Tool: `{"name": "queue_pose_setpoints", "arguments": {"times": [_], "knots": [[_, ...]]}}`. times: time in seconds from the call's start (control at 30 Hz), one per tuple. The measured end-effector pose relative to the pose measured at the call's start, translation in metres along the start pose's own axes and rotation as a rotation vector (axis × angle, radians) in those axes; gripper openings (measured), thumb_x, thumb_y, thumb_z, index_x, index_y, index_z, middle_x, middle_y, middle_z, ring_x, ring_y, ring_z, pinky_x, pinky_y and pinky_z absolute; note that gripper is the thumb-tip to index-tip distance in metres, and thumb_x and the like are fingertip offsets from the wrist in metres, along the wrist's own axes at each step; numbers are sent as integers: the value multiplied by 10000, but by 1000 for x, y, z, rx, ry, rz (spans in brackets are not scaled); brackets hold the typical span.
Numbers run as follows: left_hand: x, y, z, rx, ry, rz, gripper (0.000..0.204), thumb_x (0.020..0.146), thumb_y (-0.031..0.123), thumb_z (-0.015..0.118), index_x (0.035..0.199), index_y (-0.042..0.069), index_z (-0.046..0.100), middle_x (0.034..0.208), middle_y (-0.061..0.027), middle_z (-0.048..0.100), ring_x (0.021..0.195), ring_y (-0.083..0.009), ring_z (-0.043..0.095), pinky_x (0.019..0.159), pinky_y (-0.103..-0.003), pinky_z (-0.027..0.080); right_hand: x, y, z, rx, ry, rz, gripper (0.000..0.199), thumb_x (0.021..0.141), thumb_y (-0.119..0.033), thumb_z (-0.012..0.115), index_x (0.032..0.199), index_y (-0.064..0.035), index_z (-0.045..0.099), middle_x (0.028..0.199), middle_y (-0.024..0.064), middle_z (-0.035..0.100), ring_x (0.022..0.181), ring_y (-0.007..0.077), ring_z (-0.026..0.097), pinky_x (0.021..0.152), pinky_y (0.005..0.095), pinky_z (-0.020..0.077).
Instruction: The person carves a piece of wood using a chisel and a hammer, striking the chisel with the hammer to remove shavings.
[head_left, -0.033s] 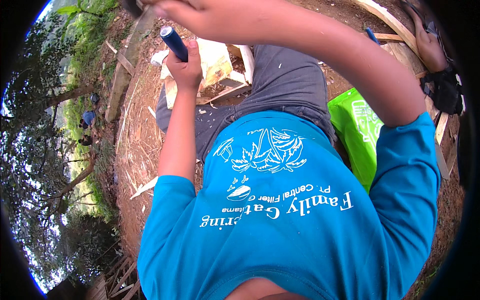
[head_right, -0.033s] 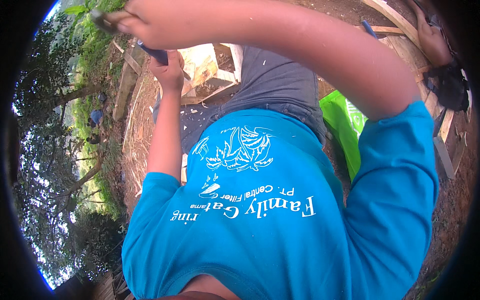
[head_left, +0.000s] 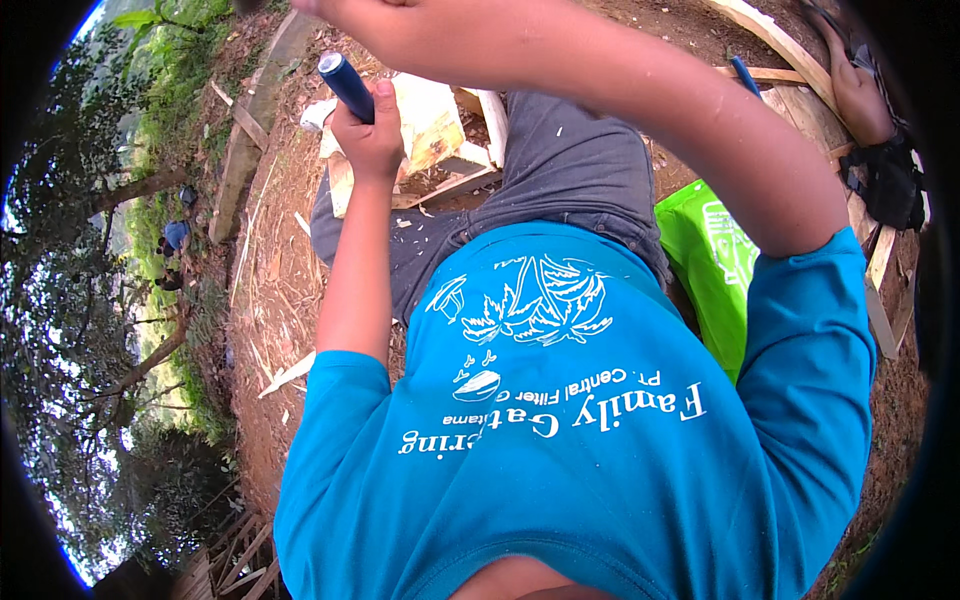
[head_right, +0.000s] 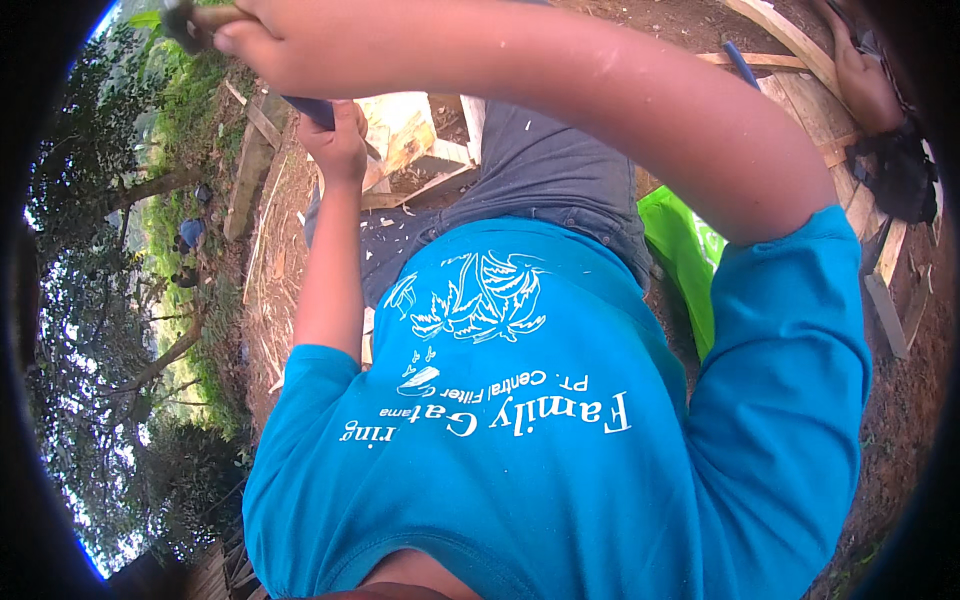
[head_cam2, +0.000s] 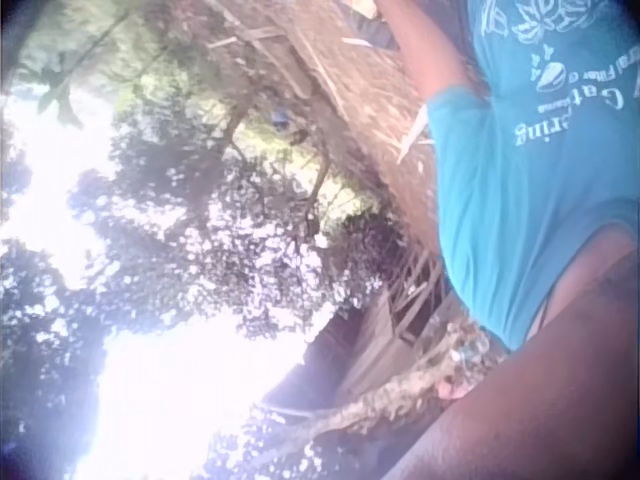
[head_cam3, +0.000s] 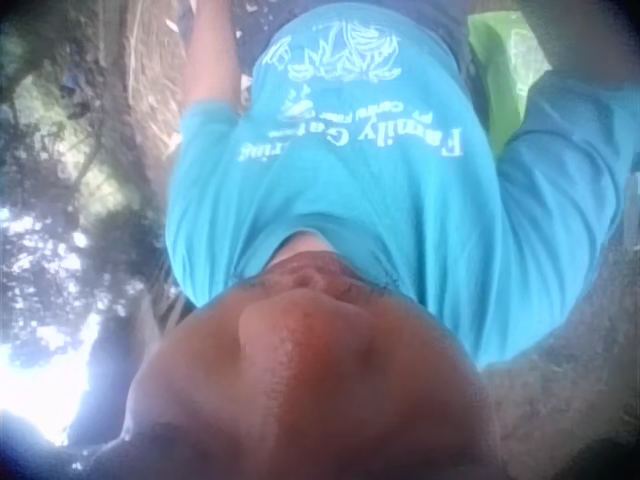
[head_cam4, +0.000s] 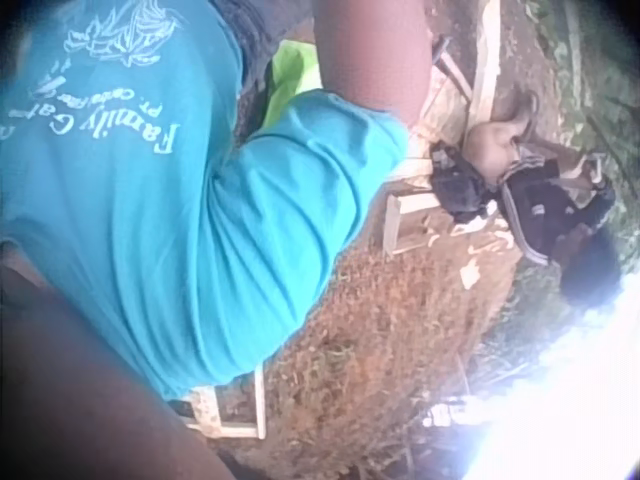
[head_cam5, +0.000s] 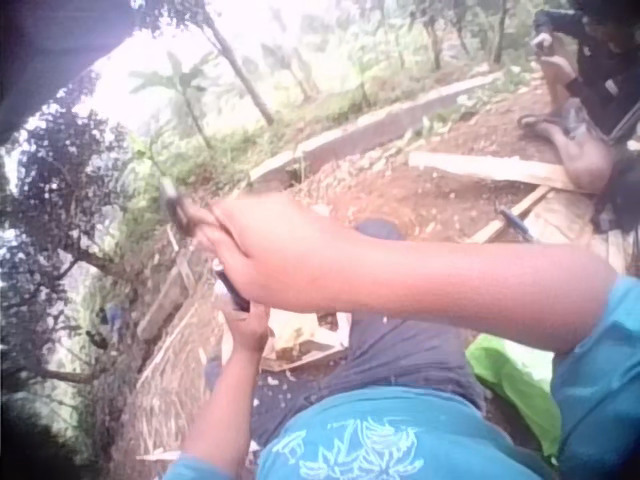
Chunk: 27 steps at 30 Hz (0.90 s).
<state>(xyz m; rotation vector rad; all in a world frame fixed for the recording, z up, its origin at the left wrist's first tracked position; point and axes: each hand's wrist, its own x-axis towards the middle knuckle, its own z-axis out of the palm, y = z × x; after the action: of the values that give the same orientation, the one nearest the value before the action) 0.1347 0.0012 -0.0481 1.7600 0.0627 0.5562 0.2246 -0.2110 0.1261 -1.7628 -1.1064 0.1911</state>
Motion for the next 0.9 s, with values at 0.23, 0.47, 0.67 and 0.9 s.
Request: {"name": "queue_pose_setpoints", "arguments": {"times": [0.23,0.47,0.67,0.9], "knots": [[1,2,-2,-29,18,-36,306,990,259,722,817,61,565,685,50,537,619,-41,468,570,-228,366,1,-1,-5,24,-11,84,362,1059,-275,480,974,39,640,879,289,676,866,468,674,801,538,522],[0,10,1,-143,49,-73,281,1014,227,691,859,71,516,602,39,499,472,-38,430,437,-223,317,2,15,12,-64,105,33,324,1039,-266,514,971,34,614,889,295,666,893,486,659,792,546,510],[3,15,2,-229,40,-60,261,1023,199,666,874,65,500,596,35,487,465,-37,416,430,-227,314,7,28,34,-265,-191,29,496,940,-497,649,1014,-19,760,768,166,734,723,295,736,681,443,580],[0,15,0,-213,40,-76,267,1021,189,664,849,68,499,612,34,503,473,-39,424,435,-225,319,8,1,22,204,195,-127,328,1057,-262,500,982,35,617,885,261,670,864,443,671,795,498,519]]}}
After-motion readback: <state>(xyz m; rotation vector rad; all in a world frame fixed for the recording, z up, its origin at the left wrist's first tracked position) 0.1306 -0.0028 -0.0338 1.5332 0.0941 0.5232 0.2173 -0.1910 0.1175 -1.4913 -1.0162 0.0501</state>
